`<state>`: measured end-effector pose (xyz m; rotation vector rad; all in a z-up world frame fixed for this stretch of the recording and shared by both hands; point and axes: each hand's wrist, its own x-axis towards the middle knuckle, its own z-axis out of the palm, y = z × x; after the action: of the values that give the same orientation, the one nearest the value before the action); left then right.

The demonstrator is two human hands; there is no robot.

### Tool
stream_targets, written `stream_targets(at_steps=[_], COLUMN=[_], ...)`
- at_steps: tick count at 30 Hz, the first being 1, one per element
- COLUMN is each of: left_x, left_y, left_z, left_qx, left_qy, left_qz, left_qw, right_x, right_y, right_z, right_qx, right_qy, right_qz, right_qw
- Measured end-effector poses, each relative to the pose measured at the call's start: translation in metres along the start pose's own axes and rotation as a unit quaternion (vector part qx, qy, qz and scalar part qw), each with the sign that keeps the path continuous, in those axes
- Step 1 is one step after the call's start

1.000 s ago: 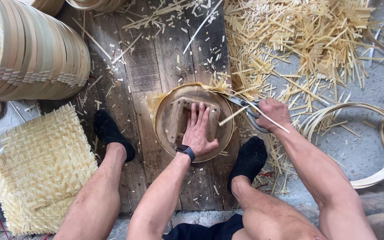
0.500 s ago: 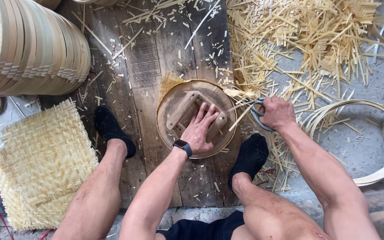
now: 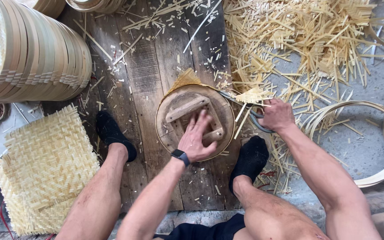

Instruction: The person constructs a bamboo basket by placing a woven base into a circular frame, pressing it into a wooden mold, trimming excess bamboo strips with scissors, and securing the edges.

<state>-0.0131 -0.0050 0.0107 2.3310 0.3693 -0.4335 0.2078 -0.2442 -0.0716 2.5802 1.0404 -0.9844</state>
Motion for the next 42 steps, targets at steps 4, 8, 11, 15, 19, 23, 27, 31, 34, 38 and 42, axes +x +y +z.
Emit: stream_targets(at_steps=[4,8,11,15,19,23,27,31,34,38,42], left_x=[0.036,0.042,0.034,0.018,0.019,0.019,0.01,0.008,0.006,0.006,0.002], left_y=[0.032,0.035,0.033,0.021,0.021,0.021,0.011,0.012,0.013,0.012,0.0], left_z=[0.034,0.049,0.049,0.038,0.039,0.036,0.02,0.01,0.006,0.005,-0.008], left_qx=[-0.02,0.056,0.087,0.124,0.155,0.147,0.187,0.177,0.179,0.187,0.212], left_qy=[0.051,0.126,0.111,0.026,0.045,0.042,-0.016,-0.071,-0.075,-0.077,-0.116], left_qz=[-0.251,-0.216,-0.18,-0.087,-0.047,-0.042,0.029,0.058,0.057,0.068,0.142], left_qw=[0.966,0.967,0.973,0.988,0.986,0.987,0.982,0.98,0.979,0.977,0.96], right_x=[0.002,0.031,0.033,0.012,0.01,0.037,0.03,0.019,0.028,0.046,0.023], right_y=[-0.027,-0.054,-0.044,0.007,-0.006,-0.045,-0.012,0.011,-0.018,-0.035,0.0], right_z=[-0.009,-0.022,-0.003,0.023,0.014,0.003,0.029,0.038,0.029,0.019,0.023], right_qx=[0.017,-0.015,0.002,-0.025,-0.052,-0.077,0.011,0.037,-0.04,-0.04,-0.013], right_qy=[0.134,0.176,0.166,0.138,0.224,0.409,0.2,0.134,0.248,0.378,0.091], right_qz=[-0.089,-0.058,-0.047,-0.061,-0.044,-0.058,-0.053,0.016,-0.034,-0.08,-0.049], right_qw=[0.987,0.983,0.985,0.988,0.972,0.907,0.978,0.99,0.967,0.921,0.995])
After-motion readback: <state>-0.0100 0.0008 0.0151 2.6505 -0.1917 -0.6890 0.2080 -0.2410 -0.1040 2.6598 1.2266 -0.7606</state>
